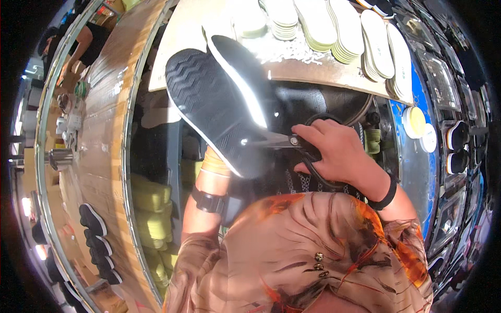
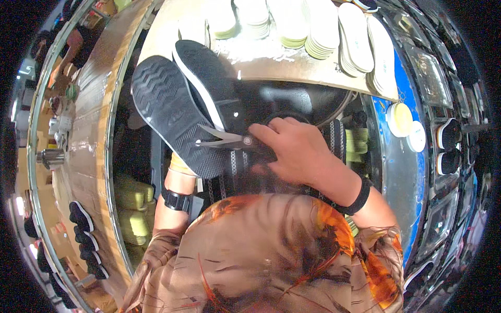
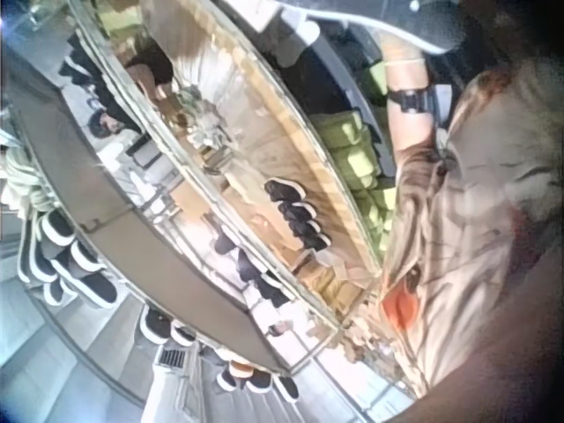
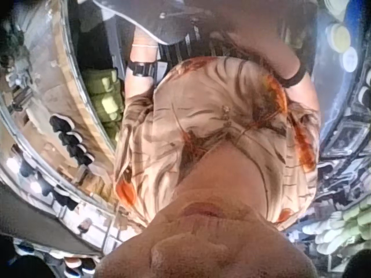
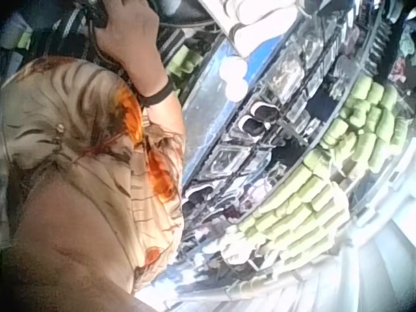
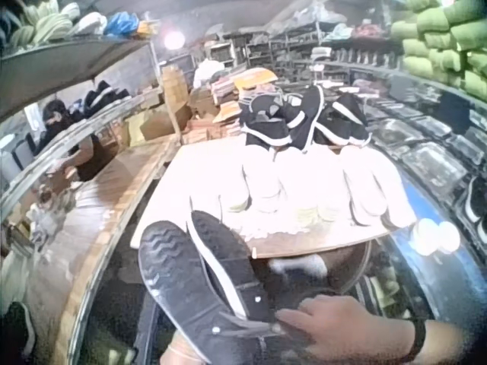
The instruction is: Trimming excess material from shoe soles with scissors and inserting insoles.
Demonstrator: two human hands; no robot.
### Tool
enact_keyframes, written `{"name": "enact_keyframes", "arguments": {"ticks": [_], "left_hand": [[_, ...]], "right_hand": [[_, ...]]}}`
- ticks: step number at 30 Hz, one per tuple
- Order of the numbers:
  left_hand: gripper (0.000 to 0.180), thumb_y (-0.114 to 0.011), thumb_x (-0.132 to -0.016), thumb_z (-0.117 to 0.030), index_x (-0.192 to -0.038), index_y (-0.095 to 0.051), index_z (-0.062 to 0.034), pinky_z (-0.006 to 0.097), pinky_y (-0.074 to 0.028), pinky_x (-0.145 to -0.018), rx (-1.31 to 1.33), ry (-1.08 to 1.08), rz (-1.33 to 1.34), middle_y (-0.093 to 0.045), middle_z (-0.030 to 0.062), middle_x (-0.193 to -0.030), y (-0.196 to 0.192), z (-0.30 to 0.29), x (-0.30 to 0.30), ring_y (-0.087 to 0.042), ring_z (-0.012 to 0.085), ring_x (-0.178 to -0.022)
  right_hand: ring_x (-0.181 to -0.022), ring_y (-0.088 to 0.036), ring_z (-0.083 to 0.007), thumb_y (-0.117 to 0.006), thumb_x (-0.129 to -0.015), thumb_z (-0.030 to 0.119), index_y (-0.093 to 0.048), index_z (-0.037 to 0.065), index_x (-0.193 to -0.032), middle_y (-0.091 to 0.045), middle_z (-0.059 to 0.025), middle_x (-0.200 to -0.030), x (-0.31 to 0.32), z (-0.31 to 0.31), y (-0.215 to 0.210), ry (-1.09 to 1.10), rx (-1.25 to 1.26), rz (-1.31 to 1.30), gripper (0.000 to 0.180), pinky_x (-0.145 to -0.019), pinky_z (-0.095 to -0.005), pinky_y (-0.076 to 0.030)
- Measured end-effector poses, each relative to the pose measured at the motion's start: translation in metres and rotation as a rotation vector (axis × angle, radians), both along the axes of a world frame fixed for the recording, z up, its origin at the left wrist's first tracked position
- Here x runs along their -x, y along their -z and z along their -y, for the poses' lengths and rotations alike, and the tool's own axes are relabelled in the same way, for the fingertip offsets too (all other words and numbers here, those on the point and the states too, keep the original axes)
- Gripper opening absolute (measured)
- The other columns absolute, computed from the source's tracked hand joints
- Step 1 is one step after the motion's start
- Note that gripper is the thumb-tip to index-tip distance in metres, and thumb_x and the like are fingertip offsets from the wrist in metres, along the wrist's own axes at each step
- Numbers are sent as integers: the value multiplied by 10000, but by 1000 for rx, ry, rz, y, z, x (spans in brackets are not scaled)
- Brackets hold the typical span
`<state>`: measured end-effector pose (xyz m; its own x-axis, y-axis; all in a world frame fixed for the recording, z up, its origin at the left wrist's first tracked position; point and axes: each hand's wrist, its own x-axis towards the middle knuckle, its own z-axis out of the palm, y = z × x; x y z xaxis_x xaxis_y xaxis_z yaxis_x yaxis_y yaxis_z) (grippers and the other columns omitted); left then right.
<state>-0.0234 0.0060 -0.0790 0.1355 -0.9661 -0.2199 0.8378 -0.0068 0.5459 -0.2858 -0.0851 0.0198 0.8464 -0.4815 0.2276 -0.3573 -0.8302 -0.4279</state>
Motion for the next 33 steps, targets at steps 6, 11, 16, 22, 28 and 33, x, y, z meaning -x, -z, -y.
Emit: {"name": "enact_keyframes", "arguments": {"ticks": [6,11,16,22,28,33], "left_hand": [[307,-467,-944,-218,-1137,-598,-19,279,-492,-787,-32,-84,-8,-651,68,-994,-15,-6,8,-596,160,-844],[304,-465,-946,-219,-1120,-613,-19,270,-497,-763,-18,-242,-42,-663,61,-961,-56,-24,16,-603,152,-806],[168,-605,-778,-75,-912,-647,17,322,-494,-675,-53,-600,1239,-664,139,-853,-109,-69,-58,-609,149,-756],[239,-679,-747,-220,-757,-633,15,353,-472,-562,-850,-586,2097,-592,143,-624,-158,-194,-238,-580,172,-597],[441,-606,-785,-348,-1115,-622,-56,425,-442,-911,-1197,-456,1916,-592,211,-1155,-151,-331,-382,-566,357,-1074],[383,-549,-830,-238,-1156,-586,-41,417,-432,-919,-1284,-123,2163,-580,198,-1160,-92,-385,-476,-566,335,-1057]], "right_hand": [[-748,-601,-310,-742,-678,369,-547,122,-1126,-571,-116,-850,-16,-5,-1,-3,63,-148,547,-614,-400,-496],[-633,-603,-267,-781,-659,319,-565,101,-1164,-586,-111,-726,-41,-4,12,-165,-90,74,591,-584,-376,-472],[-726,-635,-283,-778,-651,136,-564,55,-1158,-648,-167,-870,-54,-9,4,-82,-688,3,556,-658,-330,-484],[-733,-605,-289,-750,-640,32,-573,13,-1140,-644,-205,-843,-74,10,9,164,-353,-287,531,-716,-337,-462],[-774,-645,-349,-757,-656,87,-603,11,-1066,-643,-219,-843,-94,12,12,69,-369,-191,445,-732,-364,-492],[-758,-636,-372,-716,-736,355,-594,92,-1103,-644,-189,-828,-117,3,17,-36,-309,-333,468,-680,-436,-517]]}}
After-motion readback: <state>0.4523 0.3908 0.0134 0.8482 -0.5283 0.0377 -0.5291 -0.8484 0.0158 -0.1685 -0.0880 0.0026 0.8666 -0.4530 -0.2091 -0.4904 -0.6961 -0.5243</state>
